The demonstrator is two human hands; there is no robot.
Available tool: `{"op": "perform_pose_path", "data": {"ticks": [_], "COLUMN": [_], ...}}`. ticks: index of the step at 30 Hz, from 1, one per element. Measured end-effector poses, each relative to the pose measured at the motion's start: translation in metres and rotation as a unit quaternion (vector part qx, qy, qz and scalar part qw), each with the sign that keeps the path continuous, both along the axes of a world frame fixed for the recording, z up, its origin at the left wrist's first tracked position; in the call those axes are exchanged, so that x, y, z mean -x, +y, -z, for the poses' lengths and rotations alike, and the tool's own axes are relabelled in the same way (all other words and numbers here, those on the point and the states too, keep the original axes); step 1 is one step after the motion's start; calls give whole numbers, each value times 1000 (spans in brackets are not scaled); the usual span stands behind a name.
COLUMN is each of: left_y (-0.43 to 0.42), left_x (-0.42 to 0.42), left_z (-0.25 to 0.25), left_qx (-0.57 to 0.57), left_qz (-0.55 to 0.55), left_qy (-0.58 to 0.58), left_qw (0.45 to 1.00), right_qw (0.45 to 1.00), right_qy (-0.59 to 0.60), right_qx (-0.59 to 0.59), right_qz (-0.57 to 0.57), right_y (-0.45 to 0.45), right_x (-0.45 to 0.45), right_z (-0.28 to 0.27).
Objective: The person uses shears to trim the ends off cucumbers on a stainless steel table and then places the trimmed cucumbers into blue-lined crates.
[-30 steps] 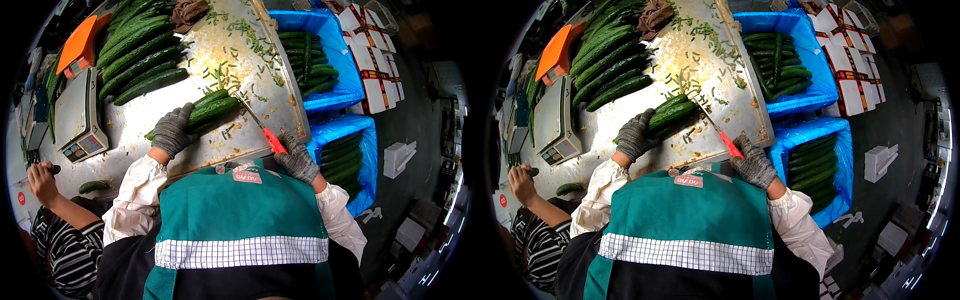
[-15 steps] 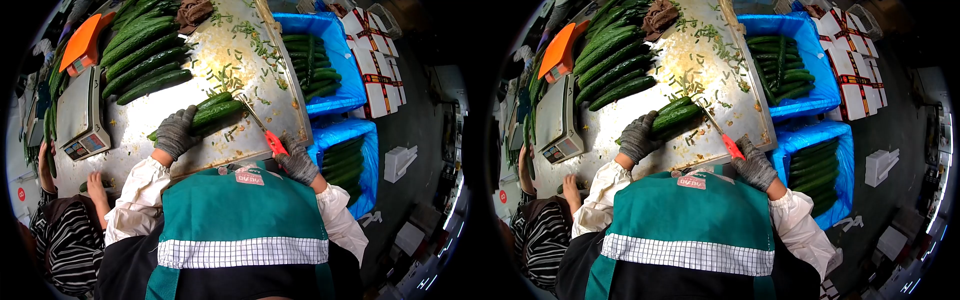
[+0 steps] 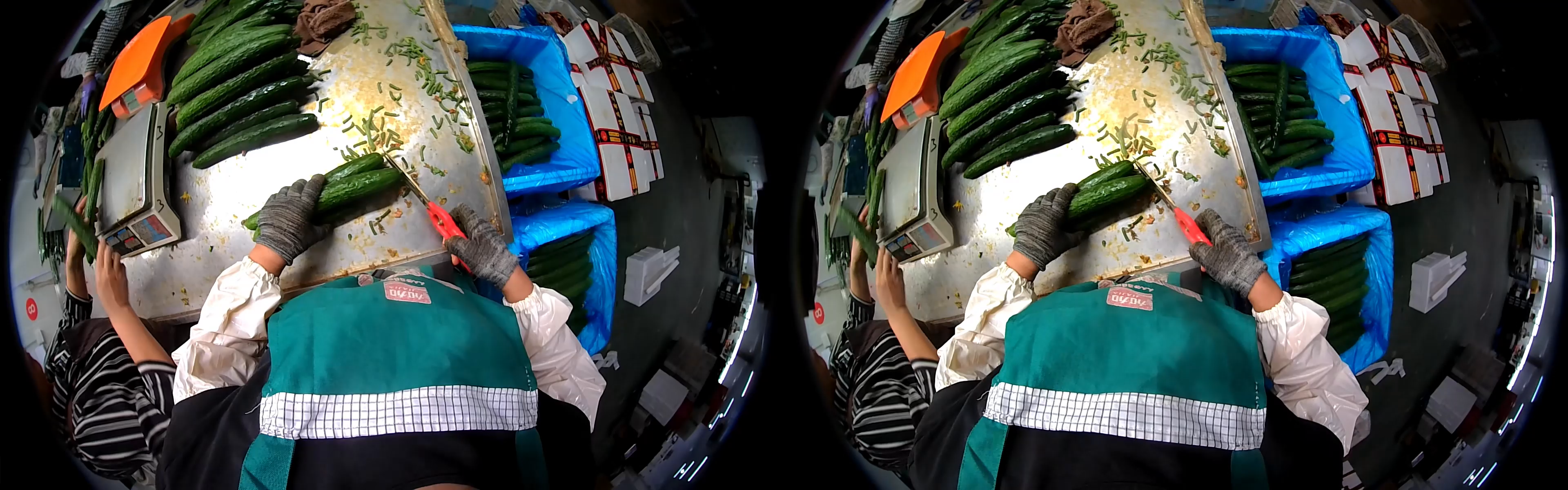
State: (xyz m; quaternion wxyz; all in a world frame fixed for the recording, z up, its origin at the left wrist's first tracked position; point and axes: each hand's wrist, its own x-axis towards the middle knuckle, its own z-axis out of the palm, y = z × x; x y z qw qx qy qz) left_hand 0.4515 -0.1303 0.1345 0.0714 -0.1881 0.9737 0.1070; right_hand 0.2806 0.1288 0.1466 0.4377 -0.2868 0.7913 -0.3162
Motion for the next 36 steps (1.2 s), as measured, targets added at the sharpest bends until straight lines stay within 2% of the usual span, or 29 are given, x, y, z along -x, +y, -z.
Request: {"op": "perform_pose_path", "data": {"ticks": [1,3,12,16,18,19,22,25,36], "left_y": [0,0,1,0,0,0,-1,-1,0], "left_x": [0,0,0,0,1,1,2,4,1], "left_z": [0,0,-1,1,1,1,2,0,0], "left_qx": [-1,2,7,5,3,3,-10,-37,-26], "left_qz": [-1,1,2,1,-4,-4,-2,-11,-9], "left_qy": [0,5,10,15,9,9,1,-32,-1], "left_qw": [1000,1000,1000,1000,1000,1000,1000,999,1000], "right_qw": [1000,992,990,988,977,976,992,994,993], "right_qy": [0,117,135,154,211,211,106,96,122], "right_qx": [-1,56,0,5,44,43,-67,-54,-5], "right_qz": [-1,-5,-39,0,-5,-5,2,2,0], "right_y": [0,1,-5,13,35,41,52,53,34], "right_x": [-1,-3,-2,-8,-9,-11,-16,-21,-23], "right_z": [1,4,-6,-10,-7,-10,-25,-16,-1]}}
